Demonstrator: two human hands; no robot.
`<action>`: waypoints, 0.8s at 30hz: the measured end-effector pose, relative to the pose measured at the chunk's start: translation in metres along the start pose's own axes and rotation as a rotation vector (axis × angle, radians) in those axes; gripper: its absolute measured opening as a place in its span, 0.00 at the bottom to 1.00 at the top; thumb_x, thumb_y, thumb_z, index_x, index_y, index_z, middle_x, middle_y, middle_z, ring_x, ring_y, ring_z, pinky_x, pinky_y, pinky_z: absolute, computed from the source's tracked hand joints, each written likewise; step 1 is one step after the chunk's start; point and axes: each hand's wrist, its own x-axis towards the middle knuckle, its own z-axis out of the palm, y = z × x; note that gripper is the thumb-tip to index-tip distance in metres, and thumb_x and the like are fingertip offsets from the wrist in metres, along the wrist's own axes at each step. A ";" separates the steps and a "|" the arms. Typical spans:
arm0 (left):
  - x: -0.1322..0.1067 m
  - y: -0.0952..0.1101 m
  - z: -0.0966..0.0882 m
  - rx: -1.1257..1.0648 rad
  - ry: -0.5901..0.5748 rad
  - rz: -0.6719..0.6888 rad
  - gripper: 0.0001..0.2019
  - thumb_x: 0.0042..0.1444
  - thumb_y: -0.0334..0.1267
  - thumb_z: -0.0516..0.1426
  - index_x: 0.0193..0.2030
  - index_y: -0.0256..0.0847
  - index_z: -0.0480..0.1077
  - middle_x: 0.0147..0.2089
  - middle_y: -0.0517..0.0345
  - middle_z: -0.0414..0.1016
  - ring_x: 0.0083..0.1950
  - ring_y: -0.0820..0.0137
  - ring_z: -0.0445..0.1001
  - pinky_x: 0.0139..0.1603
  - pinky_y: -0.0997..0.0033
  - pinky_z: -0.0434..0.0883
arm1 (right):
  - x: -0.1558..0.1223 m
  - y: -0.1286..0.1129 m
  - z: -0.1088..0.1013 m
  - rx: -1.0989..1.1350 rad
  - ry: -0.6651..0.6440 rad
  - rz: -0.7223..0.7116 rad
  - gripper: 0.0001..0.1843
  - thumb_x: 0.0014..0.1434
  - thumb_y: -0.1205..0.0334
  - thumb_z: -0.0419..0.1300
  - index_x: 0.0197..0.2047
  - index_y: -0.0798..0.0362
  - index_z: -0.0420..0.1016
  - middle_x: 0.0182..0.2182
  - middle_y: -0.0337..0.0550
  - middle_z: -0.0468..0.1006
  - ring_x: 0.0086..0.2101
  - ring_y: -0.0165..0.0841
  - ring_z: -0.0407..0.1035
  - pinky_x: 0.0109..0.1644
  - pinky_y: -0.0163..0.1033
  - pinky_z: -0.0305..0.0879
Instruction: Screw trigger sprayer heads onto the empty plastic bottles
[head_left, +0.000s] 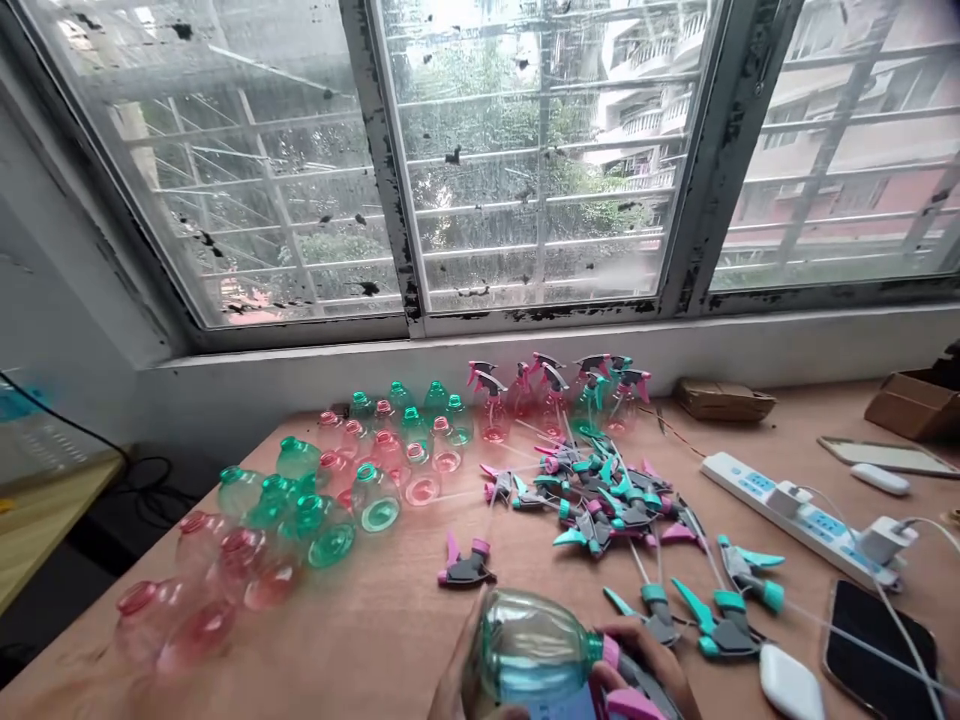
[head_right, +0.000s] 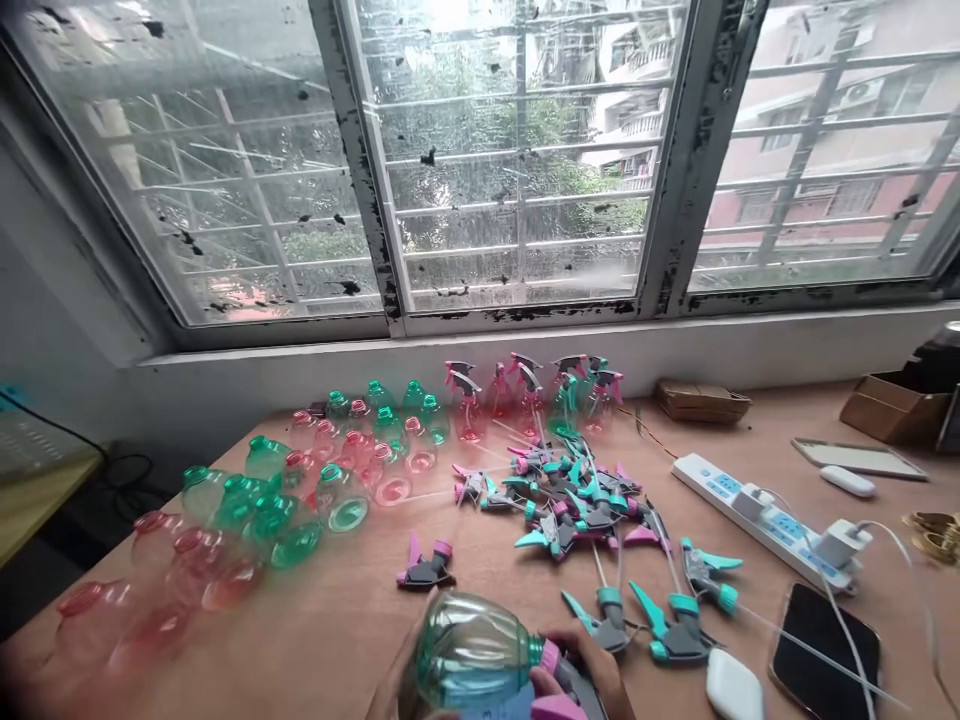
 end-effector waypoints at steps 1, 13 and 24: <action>-0.001 0.002 0.003 0.001 -0.002 0.009 0.51 0.45 0.49 0.72 0.73 0.49 0.53 0.73 0.47 0.59 0.74 0.46 0.53 0.74 0.50 0.50 | 0.001 -0.004 -0.001 0.021 -0.018 0.016 0.17 0.55 0.43 0.65 0.37 0.49 0.80 0.24 0.41 0.80 0.25 0.38 0.74 0.29 0.37 0.71; -0.001 0.016 0.005 0.063 0.003 0.029 0.48 0.48 0.58 0.68 0.72 0.43 0.58 0.67 0.38 0.68 0.70 0.43 0.63 0.70 0.45 0.59 | 0.007 -0.023 -0.006 0.082 -0.171 0.100 0.15 0.53 0.48 0.69 0.37 0.50 0.79 0.29 0.42 0.81 0.31 0.42 0.76 0.34 0.39 0.73; -0.001 0.021 0.010 0.106 0.049 0.013 0.49 0.47 0.44 0.72 0.73 0.52 0.53 0.74 0.48 0.57 0.71 0.47 0.62 0.72 0.48 0.57 | 0.011 -0.003 -0.007 0.198 -0.164 0.156 0.14 0.56 0.51 0.66 0.38 0.52 0.76 0.30 0.44 0.80 0.32 0.42 0.75 0.34 0.39 0.72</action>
